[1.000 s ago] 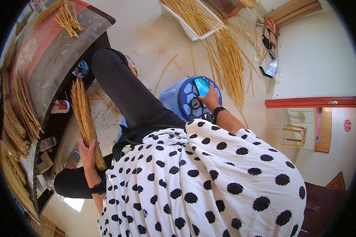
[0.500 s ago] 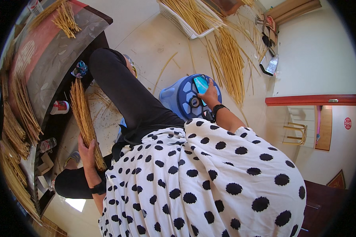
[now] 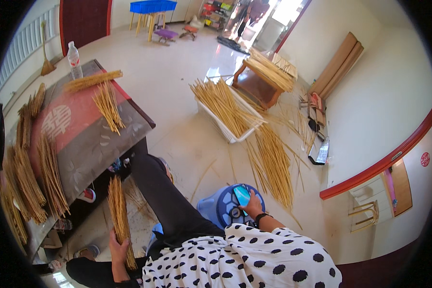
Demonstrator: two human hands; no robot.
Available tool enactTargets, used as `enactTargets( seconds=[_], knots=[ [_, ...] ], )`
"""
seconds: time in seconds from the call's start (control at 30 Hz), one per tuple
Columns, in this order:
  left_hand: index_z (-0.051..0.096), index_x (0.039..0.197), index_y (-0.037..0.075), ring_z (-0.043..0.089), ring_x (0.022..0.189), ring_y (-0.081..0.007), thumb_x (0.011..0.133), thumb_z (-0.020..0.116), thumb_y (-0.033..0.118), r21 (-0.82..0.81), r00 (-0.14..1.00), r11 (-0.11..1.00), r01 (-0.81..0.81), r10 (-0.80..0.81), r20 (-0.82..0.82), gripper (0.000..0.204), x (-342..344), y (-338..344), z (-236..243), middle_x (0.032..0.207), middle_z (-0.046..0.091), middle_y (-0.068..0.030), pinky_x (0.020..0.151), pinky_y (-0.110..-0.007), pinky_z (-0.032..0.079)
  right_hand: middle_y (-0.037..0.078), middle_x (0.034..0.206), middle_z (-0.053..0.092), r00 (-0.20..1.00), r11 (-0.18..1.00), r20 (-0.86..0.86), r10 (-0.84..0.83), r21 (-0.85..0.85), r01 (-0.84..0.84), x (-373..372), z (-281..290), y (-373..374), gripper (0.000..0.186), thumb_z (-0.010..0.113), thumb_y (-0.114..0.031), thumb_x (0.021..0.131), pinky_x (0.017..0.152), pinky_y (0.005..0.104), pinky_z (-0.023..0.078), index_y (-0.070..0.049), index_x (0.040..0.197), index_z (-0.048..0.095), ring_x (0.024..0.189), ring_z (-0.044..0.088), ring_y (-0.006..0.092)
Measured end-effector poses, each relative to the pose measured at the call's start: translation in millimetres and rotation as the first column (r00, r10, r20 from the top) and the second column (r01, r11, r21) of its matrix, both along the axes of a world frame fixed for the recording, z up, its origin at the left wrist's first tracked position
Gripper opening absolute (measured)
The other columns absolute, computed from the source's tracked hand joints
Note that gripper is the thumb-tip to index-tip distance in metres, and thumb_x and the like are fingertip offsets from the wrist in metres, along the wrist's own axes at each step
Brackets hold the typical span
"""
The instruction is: Bundling and organizing stalks of straw or grain for workshop processing.
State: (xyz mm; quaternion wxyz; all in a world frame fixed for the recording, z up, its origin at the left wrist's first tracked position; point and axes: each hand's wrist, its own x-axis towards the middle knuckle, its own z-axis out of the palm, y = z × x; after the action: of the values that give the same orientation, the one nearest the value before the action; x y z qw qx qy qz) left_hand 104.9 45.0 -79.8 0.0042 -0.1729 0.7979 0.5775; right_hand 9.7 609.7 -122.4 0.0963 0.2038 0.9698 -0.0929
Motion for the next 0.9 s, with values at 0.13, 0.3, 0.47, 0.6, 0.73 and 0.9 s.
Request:
enactTargets(
  seconds=[0.13, 0.3, 0.47, 0.6, 0.73, 0.9],
  knots=[
    [0.04, 0.132, -0.004, 0.062, 0.1, -0.0264, 0.071, 0.067, 0.005, 0.014, 0.999, 1.0, -0.016, 0.016, 0.04, 0.068, -2, -1, -1, 0.109, 0.062, -0.0195, 0.088, -0.035, 0.047, 0.026, 0.118, 0.053, 0.997, 1.0, 0.077, -0.016, 0.014, 0.015, -7, 6, -5, 0.106, 0.087, -0.034, 0.061, 0.089, 0.0445, 0.048, -0.008, 0.142, 0.025, 0.107, 0.055, 0.0411],
    [0.04, 0.132, -0.005, 0.063, 0.1, -0.0273, 0.07, 0.068, 0.007, 0.012, 1.0, 1.0, -0.011, 0.011, 0.027, 0.069, -6, 0, 1, 0.108, 0.062, -0.0203, 0.089, -0.035, 0.047, 0.026, 0.119, 0.052, 0.997, 1.0, 0.078, -0.012, -0.003, 0.012, -16, 9, -5, 0.106, 0.086, -0.035, 0.061, 0.095, 0.0438, 0.045, -0.007, 0.143, 0.025, 0.113, 0.052, 0.04],
    [0.04, 0.132, -0.005, 0.063, 0.1, -0.0273, 0.07, 0.068, 0.008, -0.022, 0.999, 1.0, -0.008, 0.009, 0.041, 0.069, -8, 2, 4, 0.109, 0.062, -0.0204, 0.089, -0.035, 0.047, 0.026, 0.119, 0.052, 0.999, 1.0, 0.041, 0.005, -0.02, -0.004, -17, 6, -3, 0.107, 0.086, -0.033, 0.06, 0.095, 0.0431, 0.044, -0.006, 0.143, 0.025, 0.112, 0.052, 0.04],
    [0.04, 0.131, -0.006, 0.062, 0.1, -0.0273, 0.07, 0.068, 0.009, 0.004, 0.999, 1.0, -0.022, 0.021, 0.031, 0.069, -6, 2, 4, 0.109, 0.062, -0.0208, 0.089, -0.035, 0.047, 0.026, 0.118, 0.052, 1.0, 1.0, 0.006, 0.017, -0.014, -0.017, -14, -7, 7, 0.108, 0.086, -0.033, 0.059, 0.095, 0.0425, 0.045, -0.005, 0.143, 0.025, 0.111, 0.053, 0.0398],
    [0.041, 0.131, -0.006, 0.062, 0.101, -0.0271, 0.07, 0.068, 0.01, -0.005, 1.0, 1.0, -0.015, 0.015, 0.016, 0.069, -4, -1, -7, 0.11, 0.062, -0.0209, 0.09, -0.035, 0.047, 0.026, 0.115, 0.054, 0.998, 0.999, 0.064, -0.004, -0.032, 0.006, -19, -1, 3, 0.109, 0.087, -0.033, 0.057, 0.092, 0.043, 0.046, -0.004, 0.141, 0.024, 0.108, 0.054, 0.0405],
    [0.041, 0.131, -0.005, 0.062, 0.101, -0.0268, 0.07, 0.068, 0.009, 0.015, 1.0, 1.0, -0.006, 0.006, 0.026, 0.068, -3, -2, -8, 0.11, 0.062, -0.0201, 0.091, -0.035, 0.046, 0.025, 0.111, 0.056, 0.998, 1.0, 0.063, 0.003, -0.007, -0.003, -18, -8, 7, 0.104, 0.086, -0.036, 0.057, 0.09, 0.042, 0.047, -0.005, 0.138, 0.027, 0.104, 0.057, 0.0387]
  ],
)
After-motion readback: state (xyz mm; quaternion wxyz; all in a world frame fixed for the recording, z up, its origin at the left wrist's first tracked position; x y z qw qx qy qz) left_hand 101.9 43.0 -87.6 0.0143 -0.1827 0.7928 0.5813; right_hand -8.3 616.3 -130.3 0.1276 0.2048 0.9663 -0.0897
